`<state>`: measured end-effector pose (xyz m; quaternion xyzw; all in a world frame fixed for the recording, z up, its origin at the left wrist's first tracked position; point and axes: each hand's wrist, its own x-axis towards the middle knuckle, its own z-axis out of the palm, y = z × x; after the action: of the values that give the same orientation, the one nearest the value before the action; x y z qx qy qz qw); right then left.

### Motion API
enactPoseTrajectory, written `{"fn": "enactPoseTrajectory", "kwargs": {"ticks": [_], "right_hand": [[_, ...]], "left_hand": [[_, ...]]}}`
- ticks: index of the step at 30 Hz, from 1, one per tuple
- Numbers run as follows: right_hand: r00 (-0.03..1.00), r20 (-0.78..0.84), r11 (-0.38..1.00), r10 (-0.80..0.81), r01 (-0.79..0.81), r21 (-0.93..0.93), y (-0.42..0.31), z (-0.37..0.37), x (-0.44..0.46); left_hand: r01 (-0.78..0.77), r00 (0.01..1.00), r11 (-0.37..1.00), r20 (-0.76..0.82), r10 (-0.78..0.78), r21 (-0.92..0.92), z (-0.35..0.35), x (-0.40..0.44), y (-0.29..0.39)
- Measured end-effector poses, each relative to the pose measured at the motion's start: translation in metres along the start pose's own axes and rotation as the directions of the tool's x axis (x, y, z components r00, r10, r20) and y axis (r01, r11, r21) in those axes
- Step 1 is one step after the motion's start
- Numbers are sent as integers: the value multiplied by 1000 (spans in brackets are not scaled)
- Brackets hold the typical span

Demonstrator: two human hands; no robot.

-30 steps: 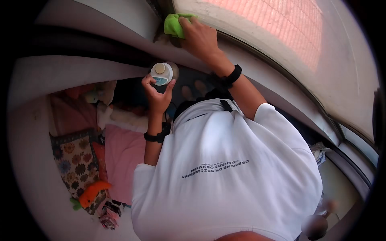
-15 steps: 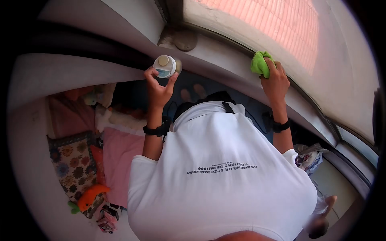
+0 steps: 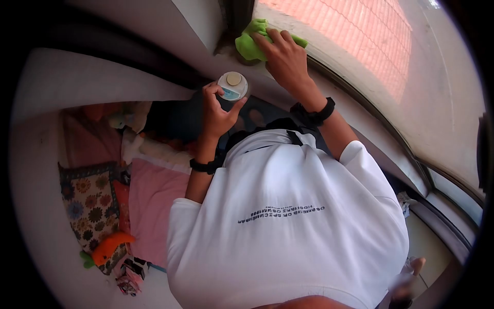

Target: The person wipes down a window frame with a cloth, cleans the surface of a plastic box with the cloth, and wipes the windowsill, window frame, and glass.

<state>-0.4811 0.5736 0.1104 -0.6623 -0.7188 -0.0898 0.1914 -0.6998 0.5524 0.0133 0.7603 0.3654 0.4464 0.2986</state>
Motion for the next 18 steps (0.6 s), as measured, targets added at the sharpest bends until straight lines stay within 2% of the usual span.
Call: {"fn": "enactPoseTrajectory", "kwargs": {"ticks": [2,6,8,15,17,18], "right_hand": [[998,-34,995,-47,43,-85,5,34,7],[1000,11,994,-7,8,-113,-4,28,5],[992,84,991,91,-82,-105,1,22,-3],[930,243,959,277,-251,-134,11,-34,-51],[852,365,926,376,-336,-170,12,-44,-52],[852,368,928,372,-330,-174,12,-43,-49]], "left_hand": [[4,1000,999,18,-3,-45,-3,5,13],[-29,1000,999,2,29,-46,-5,6,15],[-40,999,997,-2,40,-59,-5,6,13],[-20,996,999,83,23,-42,-9,0,7],[0,999,987,43,7,-158,-3,-4,2],[3,999,987,39,3,-160,-2,-6,1]]}}
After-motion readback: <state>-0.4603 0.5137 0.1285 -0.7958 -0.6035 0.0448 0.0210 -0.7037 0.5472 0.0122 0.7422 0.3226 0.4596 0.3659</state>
